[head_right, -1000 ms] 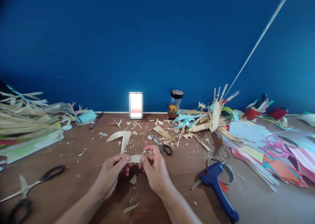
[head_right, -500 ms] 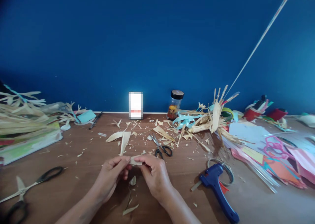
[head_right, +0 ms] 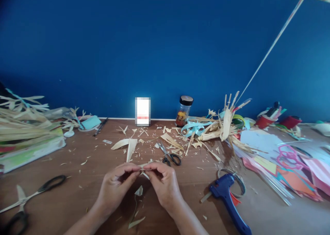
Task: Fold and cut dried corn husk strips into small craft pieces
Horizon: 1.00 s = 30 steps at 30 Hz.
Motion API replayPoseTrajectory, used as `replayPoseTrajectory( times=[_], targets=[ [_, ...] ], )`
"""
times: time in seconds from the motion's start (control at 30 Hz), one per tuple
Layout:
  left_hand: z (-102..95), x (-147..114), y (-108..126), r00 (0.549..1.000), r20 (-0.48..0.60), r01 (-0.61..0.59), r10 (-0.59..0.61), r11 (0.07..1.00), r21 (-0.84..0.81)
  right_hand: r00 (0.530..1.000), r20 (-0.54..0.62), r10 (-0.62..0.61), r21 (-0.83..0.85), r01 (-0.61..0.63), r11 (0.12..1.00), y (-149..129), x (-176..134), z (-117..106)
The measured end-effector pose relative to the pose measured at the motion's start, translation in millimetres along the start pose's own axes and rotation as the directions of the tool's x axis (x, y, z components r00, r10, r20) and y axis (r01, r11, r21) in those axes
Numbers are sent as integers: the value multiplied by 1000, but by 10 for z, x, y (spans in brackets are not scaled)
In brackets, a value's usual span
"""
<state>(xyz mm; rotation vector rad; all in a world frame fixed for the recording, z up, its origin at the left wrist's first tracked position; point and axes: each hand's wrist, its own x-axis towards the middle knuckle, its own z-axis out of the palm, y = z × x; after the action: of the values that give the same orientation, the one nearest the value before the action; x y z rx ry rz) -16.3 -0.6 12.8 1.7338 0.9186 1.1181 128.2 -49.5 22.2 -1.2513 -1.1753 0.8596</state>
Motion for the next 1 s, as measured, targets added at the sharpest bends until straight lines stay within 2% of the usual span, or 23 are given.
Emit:
replayPoseTrajectory(
  times=[0.23, 0.4, 0.47, 0.6, 0.77, 1.0],
  targets=[
    [-11, 9, 65, 1000, 11, 27, -26, 999, -26, 999, 16, 34, 3, -34, 999, -22, -15, -12],
    [19, 0, 41, 971, 45, 238, -234, 954, -180, 1000, -2, 9, -103, -9, 995, 7, -24, 12],
    [30, 1, 32, 958, 65, 286, -278, 924, -253, 1000, -21, 10, -135, -13, 991, 38, -29, 32],
    [40, 1, 40, 949, 102, 313, -297, 916, -249, 998, -49, 27, -162, -34, 986, 84, -41, 55],
    [46, 2, 47, 958, 66, 285, -277, 941, -180, 998, -37, 41, -199, -47, 979, 75, -42, 49],
    [12, 23, 62, 960, 84, 276, -267, 952, -134, 998, -13, 67, -175, -68, 982, 52, -33, 34]
  ],
)
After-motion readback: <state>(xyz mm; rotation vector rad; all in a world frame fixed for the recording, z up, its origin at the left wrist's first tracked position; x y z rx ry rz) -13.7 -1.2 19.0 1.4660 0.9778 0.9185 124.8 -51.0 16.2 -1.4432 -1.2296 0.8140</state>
